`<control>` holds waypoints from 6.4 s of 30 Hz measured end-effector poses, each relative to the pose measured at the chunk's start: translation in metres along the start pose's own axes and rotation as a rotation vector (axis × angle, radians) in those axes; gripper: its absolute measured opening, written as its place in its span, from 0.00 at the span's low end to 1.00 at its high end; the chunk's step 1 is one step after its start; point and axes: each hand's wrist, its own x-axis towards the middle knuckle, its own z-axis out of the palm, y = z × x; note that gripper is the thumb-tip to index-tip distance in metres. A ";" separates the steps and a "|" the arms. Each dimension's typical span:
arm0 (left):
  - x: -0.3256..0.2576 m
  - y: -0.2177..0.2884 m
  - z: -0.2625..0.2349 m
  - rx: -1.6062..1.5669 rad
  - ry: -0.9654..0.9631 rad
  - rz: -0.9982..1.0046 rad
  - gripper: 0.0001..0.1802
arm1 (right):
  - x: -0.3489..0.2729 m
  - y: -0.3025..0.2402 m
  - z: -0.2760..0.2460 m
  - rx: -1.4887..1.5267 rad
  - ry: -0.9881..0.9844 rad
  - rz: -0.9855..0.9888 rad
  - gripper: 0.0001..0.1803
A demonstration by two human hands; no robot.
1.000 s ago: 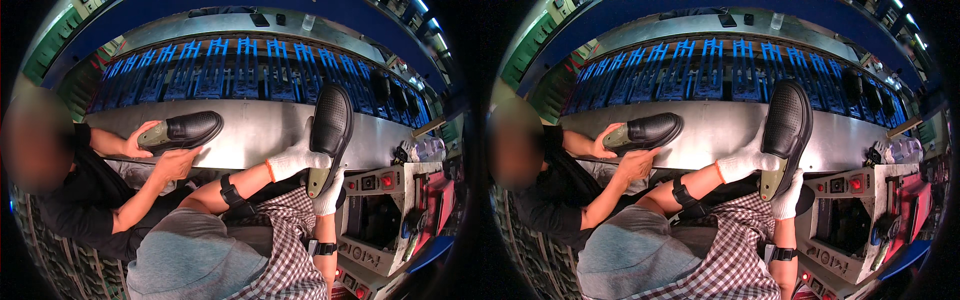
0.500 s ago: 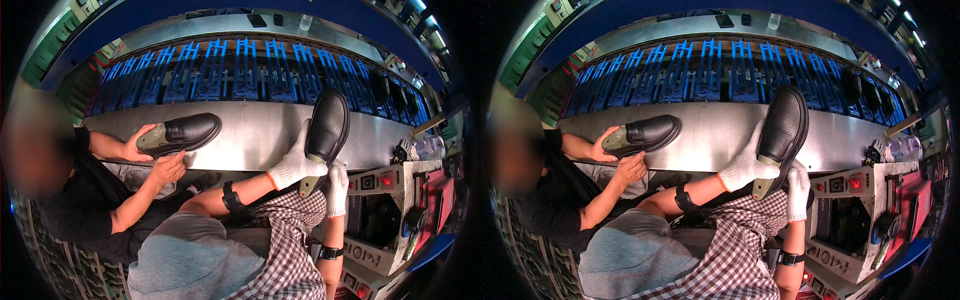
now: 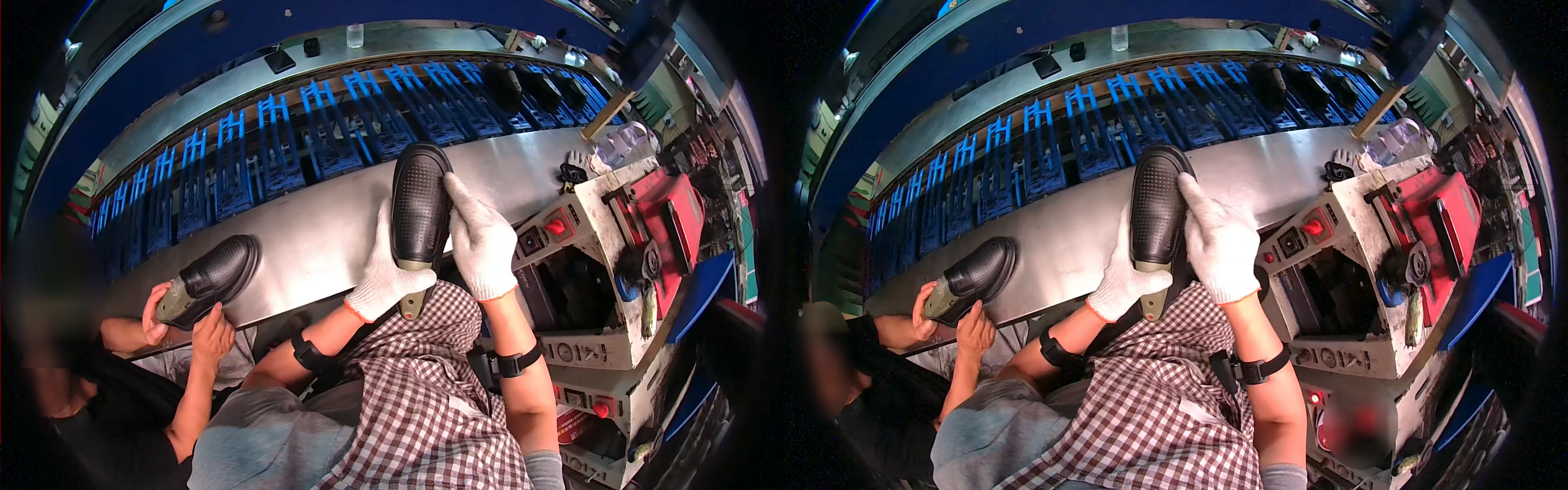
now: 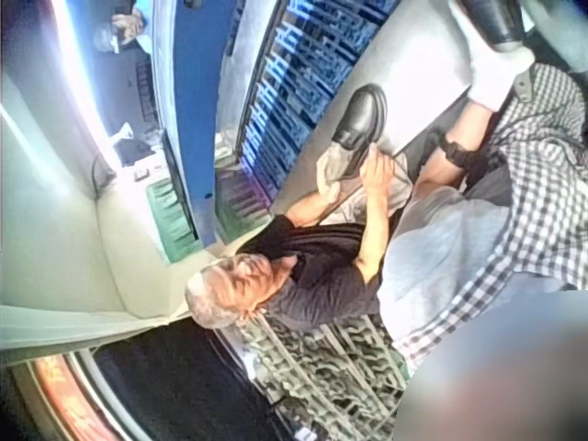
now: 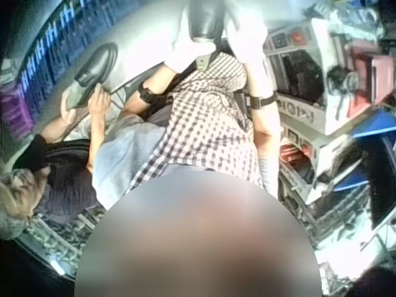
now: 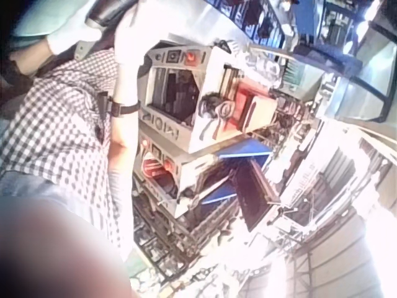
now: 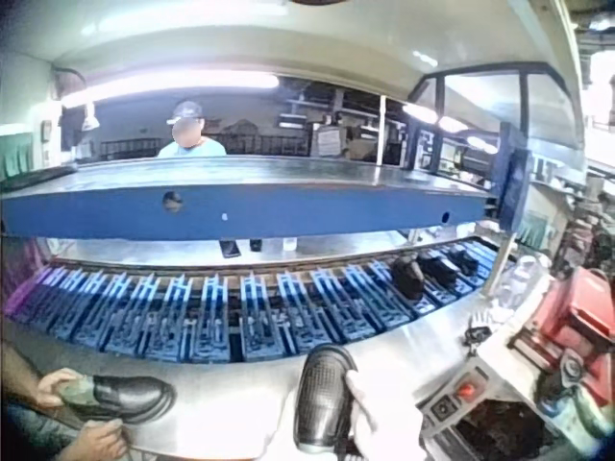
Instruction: Inspecting and processing shoes using heat-press machinery on an assembly line.
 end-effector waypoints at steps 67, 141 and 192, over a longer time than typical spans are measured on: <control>-0.019 0.061 -0.050 -0.311 -0.058 0.045 0.73 | 0.035 -0.067 0.004 -0.125 -0.297 -0.073 0.19; 0.477 -0.127 0.096 0.600 0.271 -0.513 0.61 | -0.177 0.072 -0.119 1.365 0.064 1.273 0.65; 0.080 0.289 0.709 -0.115 -1.183 0.821 0.32 | -0.258 0.162 -0.623 -0.799 -0.171 1.582 0.55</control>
